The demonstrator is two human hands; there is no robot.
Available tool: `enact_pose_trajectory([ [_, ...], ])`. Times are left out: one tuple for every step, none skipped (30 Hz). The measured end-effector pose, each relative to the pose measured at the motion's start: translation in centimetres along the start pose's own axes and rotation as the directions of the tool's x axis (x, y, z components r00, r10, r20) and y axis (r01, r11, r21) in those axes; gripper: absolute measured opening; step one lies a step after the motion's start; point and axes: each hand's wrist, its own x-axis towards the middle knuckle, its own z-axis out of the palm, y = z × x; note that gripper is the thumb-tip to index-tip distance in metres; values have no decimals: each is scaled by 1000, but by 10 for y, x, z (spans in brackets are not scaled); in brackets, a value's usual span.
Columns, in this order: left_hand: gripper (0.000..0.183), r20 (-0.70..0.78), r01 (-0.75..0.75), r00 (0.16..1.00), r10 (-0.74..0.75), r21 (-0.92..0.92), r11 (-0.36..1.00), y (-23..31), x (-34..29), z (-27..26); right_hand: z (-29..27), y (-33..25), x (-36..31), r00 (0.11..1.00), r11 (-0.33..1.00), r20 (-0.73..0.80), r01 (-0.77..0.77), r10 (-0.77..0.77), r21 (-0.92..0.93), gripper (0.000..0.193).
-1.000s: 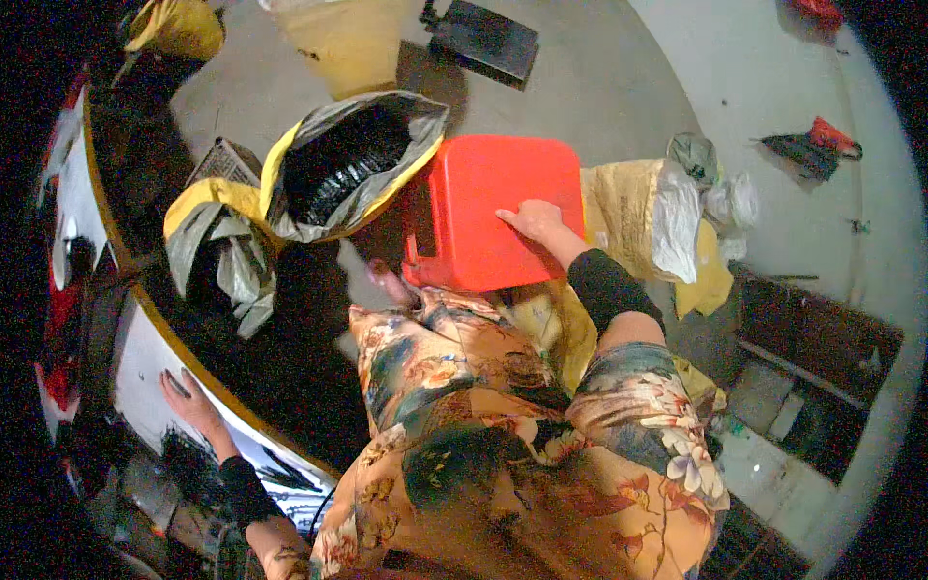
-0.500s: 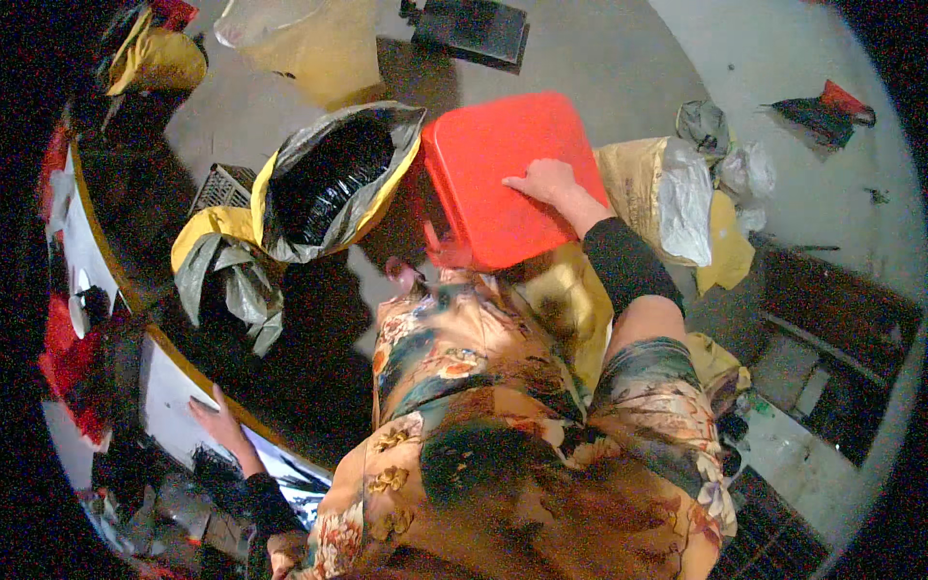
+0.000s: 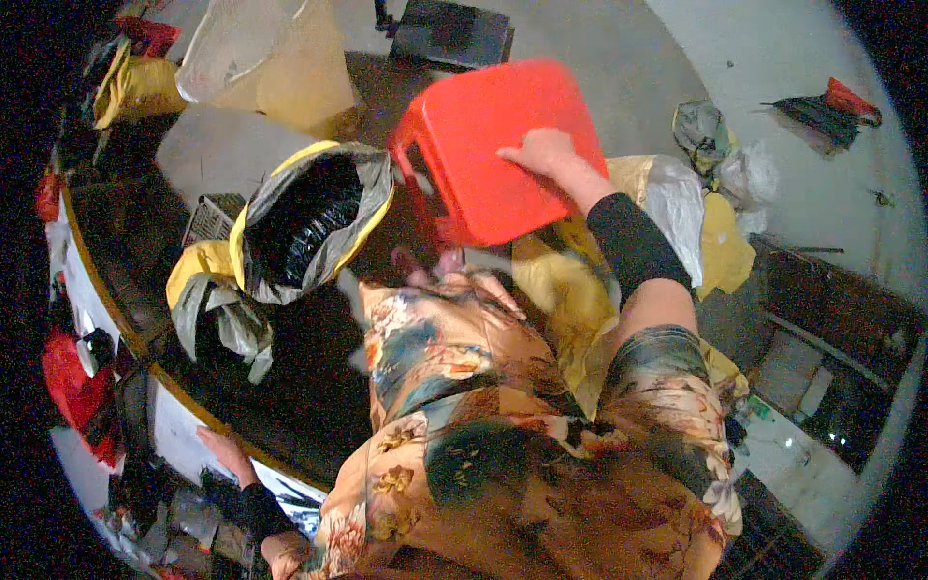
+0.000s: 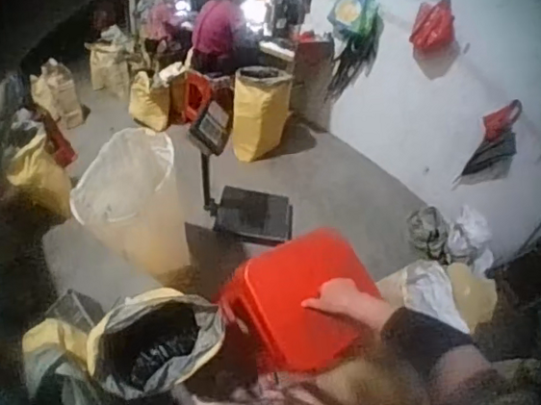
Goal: The person gathers black rods from the table, places them into a sack, adjusts the opening of the sack, and moves a red plastic stool by hand.
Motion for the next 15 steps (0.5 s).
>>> enact_pose_trajectory([
  [44, 13, -4, 1000, 4, 10, 1000, 8, 3, -12, -2, 5, 8, 1000, 999, 9, -30, 30, -30, 63],
  [51, 78, 84, 994, -79, -56, 995, 20, 8, -21, -4, 11, 11, 999, 999, 26, -23, 24, -29, 63],
  [58, 147, 185, 975, -168, -113, 976, 29, 15, -31, -12, 13, 15, 999, 999, 13, -37, 37, -10, 63],
  [58, 169, 199, 969, -181, -100, 975, 29, 11, -33, -18, 21, 17, 999, 999, 3, -43, 43, 0, 62],
  [58, 125, 134, 983, -131, -10, 991, 24, 7, -32, -19, 32, 20, 1000, 1000, 18, -23, 23, -9, 62],
  [59, 73, 73, 994, -79, 79, 994, 25, 13, -33, -25, 42, 29, 998, 1000, -61, -24, 24, 10, 58],
  [46, 259, 47, 960, -105, 220, 974, 28, 16, -37, -27, 47, 32, 991, 999, -132, -28, 33, 37, 54],
  [61, 116, 45, 992, -58, 114, 992, 22, 15, -25, -32, 52, 36, 992, 999, -125, -16, 21, 43, 54],
  [62, 106, 17, 994, -31, 135, 991, 12, 12, -14, -41, 55, 42, 995, 998, -98, -29, 35, 64, 55],
  [62, 96, -18, 995, 4, 148, 989, 10, 12, -12, -47, 63, 45, 996, 995, -70, -53, 59, 81, 56],
  [62, 93, -17, 996, 3, 150, 989, 7, 11, -12, -50, 68, 48, 994, 993, -103, -32, 44, 116, 57],
  [60, 138, 88, 987, -83, -29, 996, 11, 15, -21, -54, 75, 49, 993, 992, -105, -37, 50, 121, 57],
  [59, 198, 197, 968, -157, -202, 959, 14, 19, -28, -61, 83, 50, 996, 988, -44, -76, 82, 133, 61],
  [59, 193, 191, 969, -152, -203, 960, 15, 24, -30, -65, 92, 53, 993, 983, 17, -114, 113, 144, 67],
  [56, 259, 226, 953, -158, -258, 939, 11, 26, -34, -66, 101, 57, 994, 982, 18, -113, 112, 151, 67],
])
